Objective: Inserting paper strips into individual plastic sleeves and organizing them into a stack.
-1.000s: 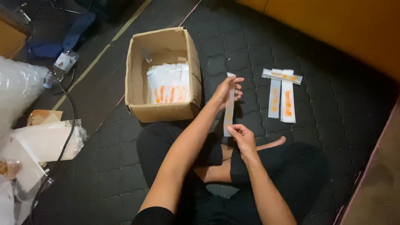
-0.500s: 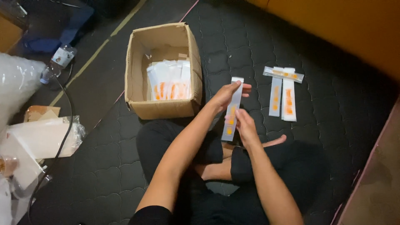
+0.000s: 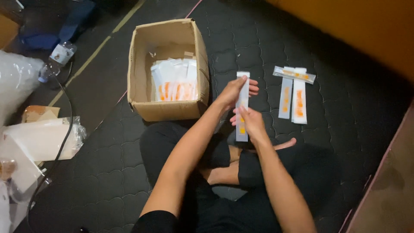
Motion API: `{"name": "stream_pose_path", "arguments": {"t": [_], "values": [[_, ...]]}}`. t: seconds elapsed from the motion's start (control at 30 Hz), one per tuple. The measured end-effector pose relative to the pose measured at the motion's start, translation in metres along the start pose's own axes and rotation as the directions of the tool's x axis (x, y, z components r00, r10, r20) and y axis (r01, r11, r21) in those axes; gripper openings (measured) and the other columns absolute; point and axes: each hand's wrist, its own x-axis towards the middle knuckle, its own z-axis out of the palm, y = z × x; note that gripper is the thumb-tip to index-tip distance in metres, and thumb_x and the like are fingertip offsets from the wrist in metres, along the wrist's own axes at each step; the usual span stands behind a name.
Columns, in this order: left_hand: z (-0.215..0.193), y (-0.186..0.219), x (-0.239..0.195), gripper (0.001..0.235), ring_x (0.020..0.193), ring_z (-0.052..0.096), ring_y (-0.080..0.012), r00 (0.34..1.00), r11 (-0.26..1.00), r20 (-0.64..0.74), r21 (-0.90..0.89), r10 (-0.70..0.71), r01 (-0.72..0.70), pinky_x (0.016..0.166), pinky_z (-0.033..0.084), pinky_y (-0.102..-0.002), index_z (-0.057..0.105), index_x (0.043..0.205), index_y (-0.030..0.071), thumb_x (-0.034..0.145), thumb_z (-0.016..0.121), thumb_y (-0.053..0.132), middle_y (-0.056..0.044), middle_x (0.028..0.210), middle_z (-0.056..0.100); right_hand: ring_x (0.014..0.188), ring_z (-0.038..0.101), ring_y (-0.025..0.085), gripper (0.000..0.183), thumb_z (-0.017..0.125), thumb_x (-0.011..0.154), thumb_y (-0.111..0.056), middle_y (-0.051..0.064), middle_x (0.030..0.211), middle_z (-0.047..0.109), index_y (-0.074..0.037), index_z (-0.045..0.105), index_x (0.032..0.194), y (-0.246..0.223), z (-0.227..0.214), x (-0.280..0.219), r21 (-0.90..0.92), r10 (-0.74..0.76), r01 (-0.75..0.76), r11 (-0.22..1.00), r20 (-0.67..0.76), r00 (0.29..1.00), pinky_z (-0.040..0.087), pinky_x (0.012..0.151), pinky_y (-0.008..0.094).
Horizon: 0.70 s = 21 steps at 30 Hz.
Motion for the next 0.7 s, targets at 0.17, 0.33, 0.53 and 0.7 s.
{"name": "stream_pose_path", "arguments": {"t": [0.17, 0.33, 0.53, 0.7], "values": [[-0.005, 0.000, 0.009, 0.046, 0.079, 0.079, -0.0328, 0.991, 0.996, -0.121, -0.067, -0.058, 0.050, 0.072, 0.066, -0.043, 0.072, 0.114, 0.000, 0.108, 0.043, 0.036, -0.020, 0.085, 0.076, 0.073, 0.076, 0.023, 0.040, 0.053, 0.107, -0.029, 0.024, 0.091, 0.076, 0.003, 0.066, 0.127, 0.026, 0.001, -0.060, 0.092, 0.050, -0.048, 0.995, -0.010, 0.999, 0.060, 0.068, 0.030], [-0.003, -0.011, 0.003, 0.045, 0.074, 0.078, -0.0329, 0.977, 0.991, -0.182, -0.085, -0.115, 0.101, 0.071, 0.067, -0.049, 0.073, 0.111, 0.002, 0.107, 0.045, 0.037, -0.015, 0.078, 0.073, 0.078, 0.076, 0.019, 0.039, 0.049, 0.108, -0.024, 0.023, 0.097, 0.078, 0.002, 0.067, 0.130, 0.043, 0.005, -0.090, 0.138, 0.110, -0.101, 0.985, -0.055, 0.992, 0.059, 0.077, 0.027], [-0.001, -0.005, 0.000, 0.038, 0.075, 0.077, -0.0318, 0.975, 0.985, -0.211, -0.169, -0.076, 0.040, 0.069, 0.067, -0.050, 0.065, 0.127, 0.000, 0.110, 0.043, 0.026, -0.016, 0.085, 0.070, 0.079, 0.077, 0.023, 0.038, 0.051, 0.108, -0.019, 0.028, 0.100, 0.077, 0.006, 0.064, 0.133, 0.045, 0.005, -0.090, 0.191, 0.075, -0.069, 0.979, -0.025, 0.997, 0.059, 0.077, 0.030], [0.002, 0.004, -0.004, 0.035, 0.074, 0.077, -0.0285, 0.981, 0.982, -0.186, -0.186, -0.057, 0.022, 0.067, 0.068, -0.044, 0.066, 0.128, 0.003, 0.108, 0.046, 0.024, -0.015, 0.086, 0.072, 0.089, 0.076, 0.018, 0.040, 0.049, 0.109, -0.024, 0.022, 0.110, 0.077, 0.001, 0.064, 0.136, 0.033, 0.010, -0.097, 0.191, 0.097, -0.088, 0.978, -0.038, 0.995, 0.055, 0.079, 0.023]]}}
